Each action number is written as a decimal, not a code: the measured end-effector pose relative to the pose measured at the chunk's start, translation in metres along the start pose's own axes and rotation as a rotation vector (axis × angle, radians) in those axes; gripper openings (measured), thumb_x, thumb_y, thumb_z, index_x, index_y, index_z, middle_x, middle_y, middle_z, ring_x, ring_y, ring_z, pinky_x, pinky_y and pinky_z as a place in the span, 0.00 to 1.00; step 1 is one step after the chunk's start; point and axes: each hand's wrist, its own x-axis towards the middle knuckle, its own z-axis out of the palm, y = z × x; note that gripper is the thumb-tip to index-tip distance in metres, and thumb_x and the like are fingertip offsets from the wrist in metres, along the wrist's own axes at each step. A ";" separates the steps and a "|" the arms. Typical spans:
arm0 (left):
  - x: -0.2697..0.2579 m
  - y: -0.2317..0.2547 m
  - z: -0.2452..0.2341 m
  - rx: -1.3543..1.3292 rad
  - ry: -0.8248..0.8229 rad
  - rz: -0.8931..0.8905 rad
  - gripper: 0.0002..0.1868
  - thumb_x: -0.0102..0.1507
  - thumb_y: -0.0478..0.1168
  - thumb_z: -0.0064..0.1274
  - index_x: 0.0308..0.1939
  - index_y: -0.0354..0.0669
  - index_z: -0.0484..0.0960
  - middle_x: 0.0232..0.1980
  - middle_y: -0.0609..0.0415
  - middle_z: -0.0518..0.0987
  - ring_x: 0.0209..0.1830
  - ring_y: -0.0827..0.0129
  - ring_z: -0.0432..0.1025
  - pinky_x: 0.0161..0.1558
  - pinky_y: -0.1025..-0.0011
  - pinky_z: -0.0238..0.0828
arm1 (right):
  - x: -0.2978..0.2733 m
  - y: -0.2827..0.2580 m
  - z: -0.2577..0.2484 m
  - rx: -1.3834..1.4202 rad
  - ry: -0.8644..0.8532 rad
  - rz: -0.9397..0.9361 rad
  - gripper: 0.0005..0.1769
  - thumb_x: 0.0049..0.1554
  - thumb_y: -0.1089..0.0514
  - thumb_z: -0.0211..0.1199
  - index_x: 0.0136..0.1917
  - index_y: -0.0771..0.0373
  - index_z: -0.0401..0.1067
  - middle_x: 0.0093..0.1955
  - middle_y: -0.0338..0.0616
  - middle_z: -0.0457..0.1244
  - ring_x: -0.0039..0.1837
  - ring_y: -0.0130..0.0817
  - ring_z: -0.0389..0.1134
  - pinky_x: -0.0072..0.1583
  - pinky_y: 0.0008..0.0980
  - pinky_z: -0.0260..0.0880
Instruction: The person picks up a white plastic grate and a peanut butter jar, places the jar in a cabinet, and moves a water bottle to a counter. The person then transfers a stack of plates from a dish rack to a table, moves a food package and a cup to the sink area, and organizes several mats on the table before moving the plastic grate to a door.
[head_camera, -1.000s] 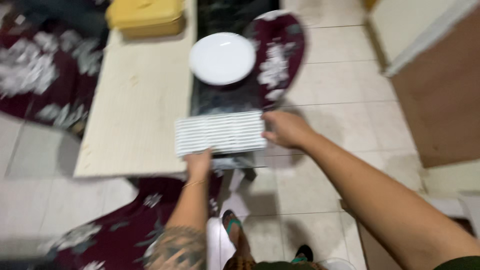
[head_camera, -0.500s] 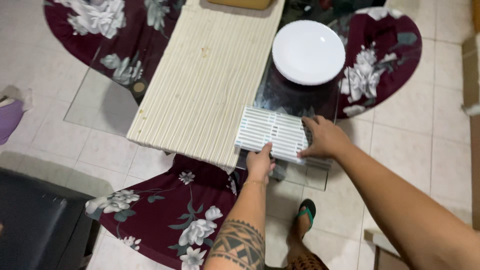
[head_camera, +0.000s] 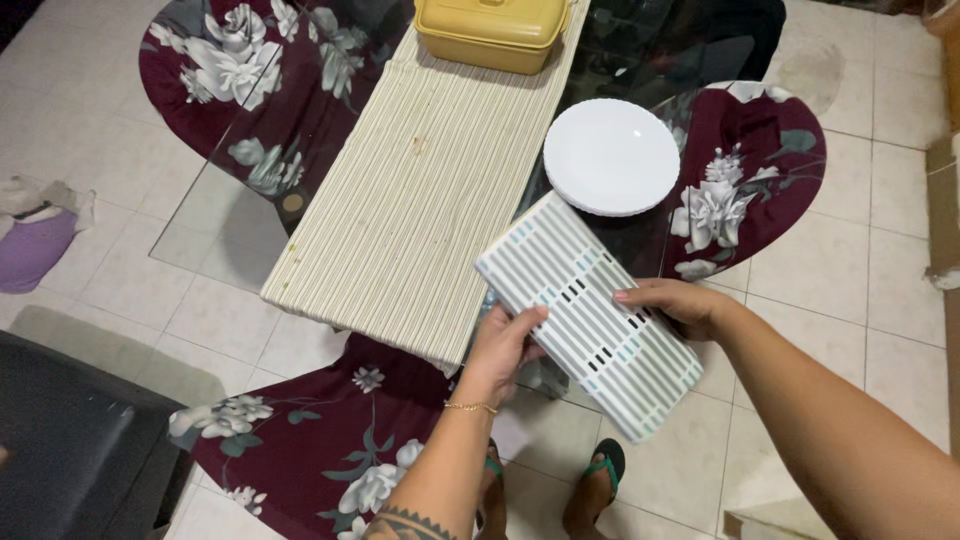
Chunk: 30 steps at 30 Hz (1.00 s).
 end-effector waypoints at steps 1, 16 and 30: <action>-0.002 0.007 0.002 -0.002 0.000 0.002 0.15 0.65 0.40 0.56 0.54 0.40 0.80 0.48 0.54 0.85 0.44 0.70 0.80 0.41 0.69 0.81 | -0.004 -0.004 -0.001 0.063 -0.087 -0.075 0.43 0.51 0.38 0.67 0.72 0.64 0.70 0.61 0.48 0.70 0.61 0.36 0.71 0.63 0.37 0.70; -0.016 0.015 0.044 -0.198 0.015 0.076 0.52 0.65 0.68 0.44 0.81 0.50 0.36 0.82 0.53 0.54 0.81 0.65 0.52 0.77 0.61 0.50 | -0.056 -0.063 0.089 0.171 0.173 -0.518 0.28 0.67 0.41 0.51 0.62 0.67 0.73 0.52 0.41 0.69 0.52 0.27 0.68 0.56 0.31 0.70; -0.005 0.033 0.034 -0.211 -0.146 0.034 0.53 0.65 0.76 0.31 0.81 0.42 0.48 0.76 0.40 0.66 0.74 0.59 0.66 0.67 0.60 0.70 | -0.072 -0.091 0.090 -0.030 0.187 -0.430 0.26 0.63 0.48 0.56 0.68 0.68 0.71 0.54 0.46 0.71 0.53 0.31 0.72 0.57 0.33 0.73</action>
